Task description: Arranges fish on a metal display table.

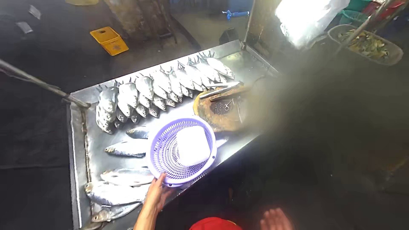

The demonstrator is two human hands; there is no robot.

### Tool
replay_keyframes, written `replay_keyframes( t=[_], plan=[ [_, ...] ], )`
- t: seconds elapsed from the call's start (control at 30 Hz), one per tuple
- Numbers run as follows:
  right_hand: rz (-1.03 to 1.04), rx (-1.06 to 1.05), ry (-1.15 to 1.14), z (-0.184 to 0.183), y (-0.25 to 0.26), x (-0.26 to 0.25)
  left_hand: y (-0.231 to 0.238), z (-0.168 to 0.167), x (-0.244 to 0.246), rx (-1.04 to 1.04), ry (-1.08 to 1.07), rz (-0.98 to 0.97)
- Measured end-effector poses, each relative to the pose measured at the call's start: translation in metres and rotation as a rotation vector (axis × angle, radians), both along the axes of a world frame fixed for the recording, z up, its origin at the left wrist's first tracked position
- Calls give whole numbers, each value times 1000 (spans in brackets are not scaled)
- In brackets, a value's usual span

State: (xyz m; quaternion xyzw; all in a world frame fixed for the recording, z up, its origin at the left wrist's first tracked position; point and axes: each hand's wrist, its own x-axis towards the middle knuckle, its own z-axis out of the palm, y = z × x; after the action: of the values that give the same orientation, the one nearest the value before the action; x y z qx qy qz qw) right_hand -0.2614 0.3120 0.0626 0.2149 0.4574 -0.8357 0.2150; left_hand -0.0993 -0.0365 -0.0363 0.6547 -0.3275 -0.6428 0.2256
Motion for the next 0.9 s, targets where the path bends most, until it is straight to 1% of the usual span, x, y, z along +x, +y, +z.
replay_keyframes(
  t=[0.03, 0.07, 0.1, 0.13, 0.2, 0.23, 0.27, 0.37, 0.43, 0.47, 0.53, 0.6, 0.67, 0.73, 0.83, 0.9],
  plan=[
    [-59, 175, 176, -10, -9, -20, -2, -2, -10, 41, 8, 35],
    [-62, 366, 384, -24, -17, -44, -5, -7, -18, 63, 35, 84],
    [-8, 534, 576, -39, -22, -67, -7, -11, -25, 71, 68, 136],
    [54, 660, 683, -50, -25, -86, -6, -14, -27, 66, 72, 178],
    [123, 792, 709, -58, -37, -125, -7, -9, -31, 6, -21, 233],
    [155, 829, 691, -56, -36, -143, -2, 0, -27, -27, -81, 247],
    [184, 864, 670, -52, -32, -160, 4, 15, -22, -60, -128, 244],
    [219, 944, 595, -50, -15, -212, 4, 82, -26, -152, -155, 228],
    [223, 967, 510, -59, -2, -243, -1, 125, -52, -192, -102, 214],
    [223, 968, 472, -63, -1, -258, -7, 144, -77, -223, -64, 200],
    [238, 957, 419, -73, 0, -286, -20, 174, -145, -289, -5, 174],
    [273, 939, 391, -80, 0, -309, -32, 186, -222, -314, 51, 122],
    [318, 939, 387, -87, 4, -330, -45, 180, -301, -299, 80, 33],
    [367, 957, 388, -89, 20, -350, -51, 166, -375, -280, 64, -50],
    [373, 954, 322, -83, 45, -386, -52, 150, -480, -310, 1, -166],
    [368, 953, 254, -81, 64, -406, -49, 138, -541, -314, -71, -224]
  ],
)
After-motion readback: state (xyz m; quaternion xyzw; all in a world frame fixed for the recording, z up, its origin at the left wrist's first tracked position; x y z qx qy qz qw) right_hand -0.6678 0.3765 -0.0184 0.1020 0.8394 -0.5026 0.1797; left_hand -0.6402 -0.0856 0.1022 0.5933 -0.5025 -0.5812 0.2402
